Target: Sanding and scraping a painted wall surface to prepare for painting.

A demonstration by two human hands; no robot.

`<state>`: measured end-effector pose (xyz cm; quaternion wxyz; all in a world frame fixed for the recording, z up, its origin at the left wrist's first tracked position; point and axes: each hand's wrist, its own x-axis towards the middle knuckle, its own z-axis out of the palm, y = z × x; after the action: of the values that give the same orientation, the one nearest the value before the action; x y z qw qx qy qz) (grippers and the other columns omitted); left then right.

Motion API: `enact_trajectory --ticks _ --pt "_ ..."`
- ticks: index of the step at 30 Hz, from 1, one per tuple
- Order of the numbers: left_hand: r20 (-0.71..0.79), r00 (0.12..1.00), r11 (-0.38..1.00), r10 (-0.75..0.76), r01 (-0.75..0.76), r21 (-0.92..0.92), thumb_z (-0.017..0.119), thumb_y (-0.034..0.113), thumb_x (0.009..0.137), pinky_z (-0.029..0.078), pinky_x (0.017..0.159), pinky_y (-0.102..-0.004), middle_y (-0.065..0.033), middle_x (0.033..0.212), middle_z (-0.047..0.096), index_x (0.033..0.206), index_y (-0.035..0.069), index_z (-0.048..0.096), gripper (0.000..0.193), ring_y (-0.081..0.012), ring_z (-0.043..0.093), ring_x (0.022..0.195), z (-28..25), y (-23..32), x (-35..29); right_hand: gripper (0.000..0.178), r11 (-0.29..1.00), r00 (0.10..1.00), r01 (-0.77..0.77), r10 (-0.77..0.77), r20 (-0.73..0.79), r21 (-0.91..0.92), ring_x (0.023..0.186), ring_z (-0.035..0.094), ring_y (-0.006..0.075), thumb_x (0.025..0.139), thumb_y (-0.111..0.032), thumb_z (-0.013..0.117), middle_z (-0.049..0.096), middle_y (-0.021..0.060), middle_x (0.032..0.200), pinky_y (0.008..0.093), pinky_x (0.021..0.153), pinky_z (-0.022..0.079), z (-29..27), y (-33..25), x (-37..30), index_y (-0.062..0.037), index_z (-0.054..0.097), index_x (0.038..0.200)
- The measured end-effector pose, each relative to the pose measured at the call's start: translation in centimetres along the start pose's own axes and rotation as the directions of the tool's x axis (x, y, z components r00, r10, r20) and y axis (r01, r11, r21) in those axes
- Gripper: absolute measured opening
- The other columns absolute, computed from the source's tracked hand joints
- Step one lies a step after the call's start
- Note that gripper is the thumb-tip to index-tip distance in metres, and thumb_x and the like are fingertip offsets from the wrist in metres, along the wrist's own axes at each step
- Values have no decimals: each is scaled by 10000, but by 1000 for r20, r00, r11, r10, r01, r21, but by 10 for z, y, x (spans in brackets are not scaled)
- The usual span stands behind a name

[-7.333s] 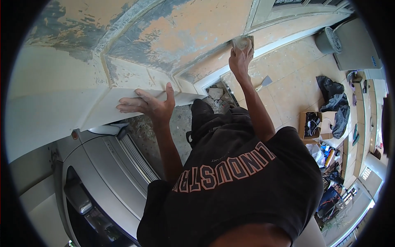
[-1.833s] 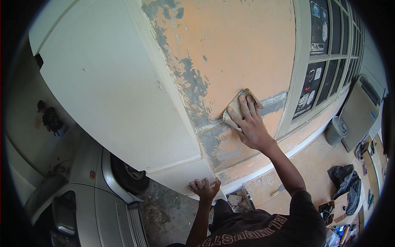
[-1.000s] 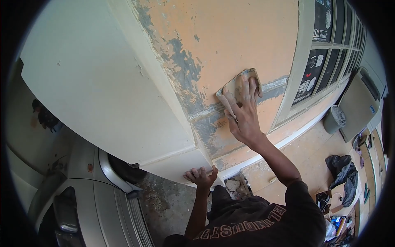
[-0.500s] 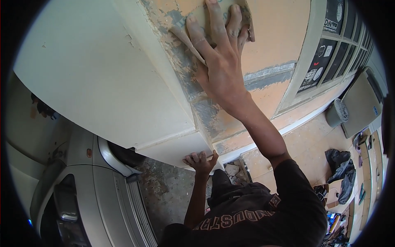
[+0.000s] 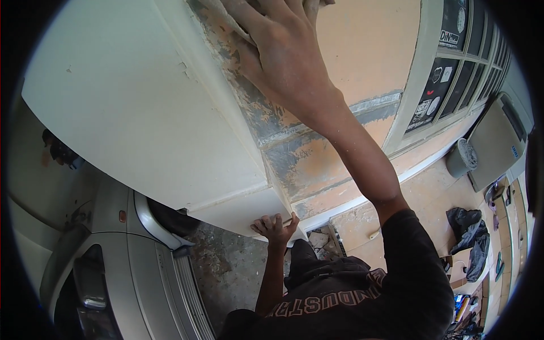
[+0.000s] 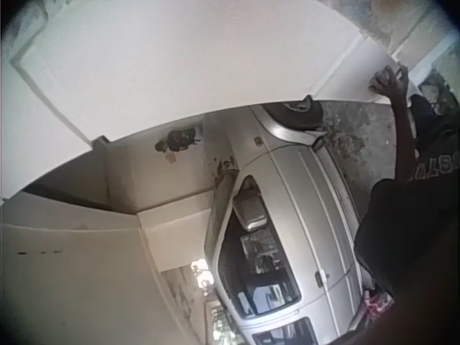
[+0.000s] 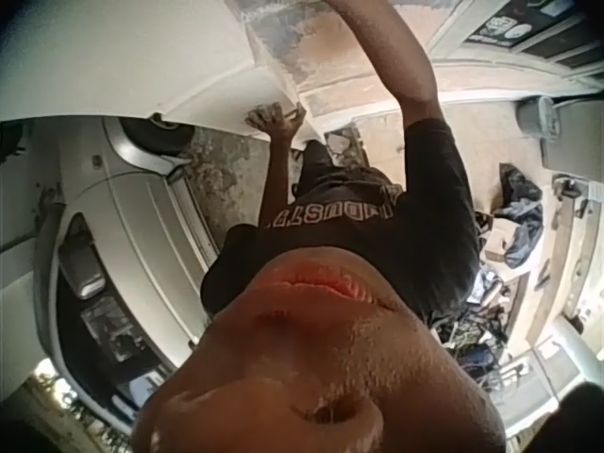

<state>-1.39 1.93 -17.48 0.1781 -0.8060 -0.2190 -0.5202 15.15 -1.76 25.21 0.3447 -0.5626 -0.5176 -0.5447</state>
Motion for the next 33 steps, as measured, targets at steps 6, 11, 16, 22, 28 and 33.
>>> enact_trajectory --ticks 6,11,16,22,28,33 --pt "-12 1000 1000 -15 15 1 711 418 688 34 1050 -681 -236 1528 29 1473 154 171 989 -487 -25 1390 7 3 -4 658 976 975 -122 84 206 179 1382 180 424 652 -87 682 274 82 1500 649 1026 231 5 -15 -129 -165 530 1287" --pt "-16 1000 1000 -27 26 -17 719 414 676 59 1054 -676 -217 1529 51 1450 148 206 966 -471 -12 1394 8 2 3 445 976 933 -212 188 306 47 1333 230 507 808 -207 569 318 165 1467 636 1043 210 1 22 -289 -189 570 1253" --pt "-27 999 1000 -16 17 8 724 403 666 60 1052 -678 -218 1524 78 1445 150 227 958 -460 0 1398 8 -2 5 513 624 622 -757 779 -79 193 1389 85 474 964 -271 354 110 283 1507 499 1120 124 -18 87 -311 -20 339 1412" --pt "-46 999 1000 0 0 -2 708 392 677 63 1041 -689 -242 1522 63 1452 138 204 958 -485 13 1389 13 0 4 538 647 638 -752 762 -111 127 1398 88 448 970 -287 355 121 294 1501 483 1124 110 -15 86 -268 -11 306 1429" --pt "-24 1000 999 -12 13 30 691 382 695 48 1033 -692 -271 1520 30 1465 124 157 972 -503 13 1382 8 2 2 479 771 772 -635 635 -15 -53 1350 188 485 901 -200 444 187 338 1456 536 1084 163 -21 65 -279 -36 459 1350" --pt "-17 1000 1000 -24 24 17 688 380 697 37 1034 -690 -269 1521 27 1472 133 145 977 -499 10 1384 5 4 4 443 658 659 -751 744 -105 -49 1281 293 473 884 -175 458 189 334 1444 524 1055 207 -29 76 -264 -51 523 1304"
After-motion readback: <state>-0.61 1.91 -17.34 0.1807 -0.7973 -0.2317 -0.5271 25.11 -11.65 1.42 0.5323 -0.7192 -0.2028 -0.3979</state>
